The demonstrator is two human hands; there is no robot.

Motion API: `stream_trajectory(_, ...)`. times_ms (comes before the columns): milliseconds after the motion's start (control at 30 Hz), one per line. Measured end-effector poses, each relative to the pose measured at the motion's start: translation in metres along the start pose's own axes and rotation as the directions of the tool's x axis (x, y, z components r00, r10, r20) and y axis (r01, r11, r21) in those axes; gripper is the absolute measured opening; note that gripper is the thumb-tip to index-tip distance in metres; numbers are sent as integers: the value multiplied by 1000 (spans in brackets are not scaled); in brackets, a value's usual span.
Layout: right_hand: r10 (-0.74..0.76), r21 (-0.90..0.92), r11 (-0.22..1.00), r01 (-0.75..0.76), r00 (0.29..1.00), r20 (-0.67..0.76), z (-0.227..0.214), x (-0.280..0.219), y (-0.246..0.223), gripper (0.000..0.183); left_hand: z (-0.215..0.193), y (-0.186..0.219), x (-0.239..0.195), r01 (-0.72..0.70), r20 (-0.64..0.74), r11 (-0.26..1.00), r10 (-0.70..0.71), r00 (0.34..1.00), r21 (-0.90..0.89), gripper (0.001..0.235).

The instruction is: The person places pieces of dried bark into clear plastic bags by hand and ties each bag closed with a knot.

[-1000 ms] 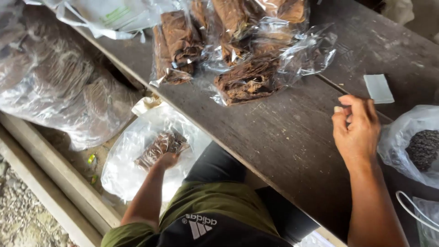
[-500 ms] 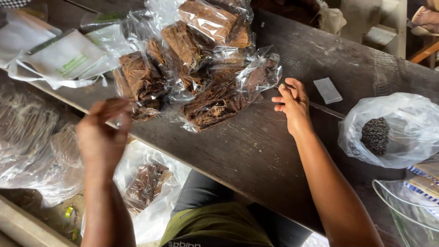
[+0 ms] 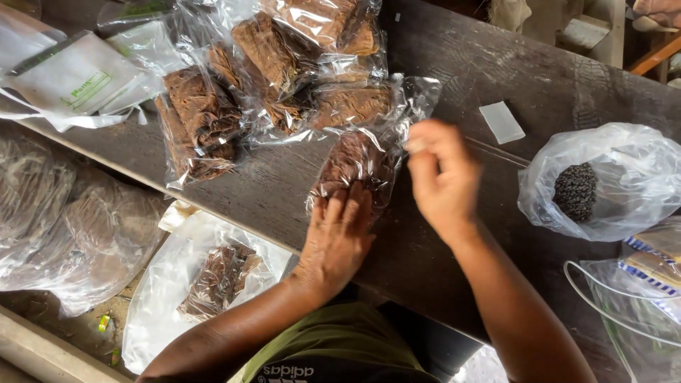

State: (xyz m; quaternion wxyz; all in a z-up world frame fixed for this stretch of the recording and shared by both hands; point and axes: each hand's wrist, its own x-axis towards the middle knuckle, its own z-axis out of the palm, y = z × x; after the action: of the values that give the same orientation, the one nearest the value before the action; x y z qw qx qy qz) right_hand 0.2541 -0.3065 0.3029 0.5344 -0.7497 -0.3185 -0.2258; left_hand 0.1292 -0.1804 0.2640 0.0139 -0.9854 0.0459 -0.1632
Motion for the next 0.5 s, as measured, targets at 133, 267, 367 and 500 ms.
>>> stream_trajectory(133,-174,59,985,164,916,361,31,-18,-9,26,8,13,-3,-9,184,998,21,983,-66,55)
stream_trajectory(267,-231,31,968,247,843,487,46,-22,6,31,-32,-2,-2,-135,456,985,170,874,-108,55)
stream_trajectory(367,-198,-57,957,286,779,595,51,-28,13,38,-44,-40,-3,-249,33,870,290,957,-425,41)
stream_trajectory(500,-173,-112,945,306,762,625,37,-37,10,33,-36,-93,35,48,123,694,59,991,-719,12)
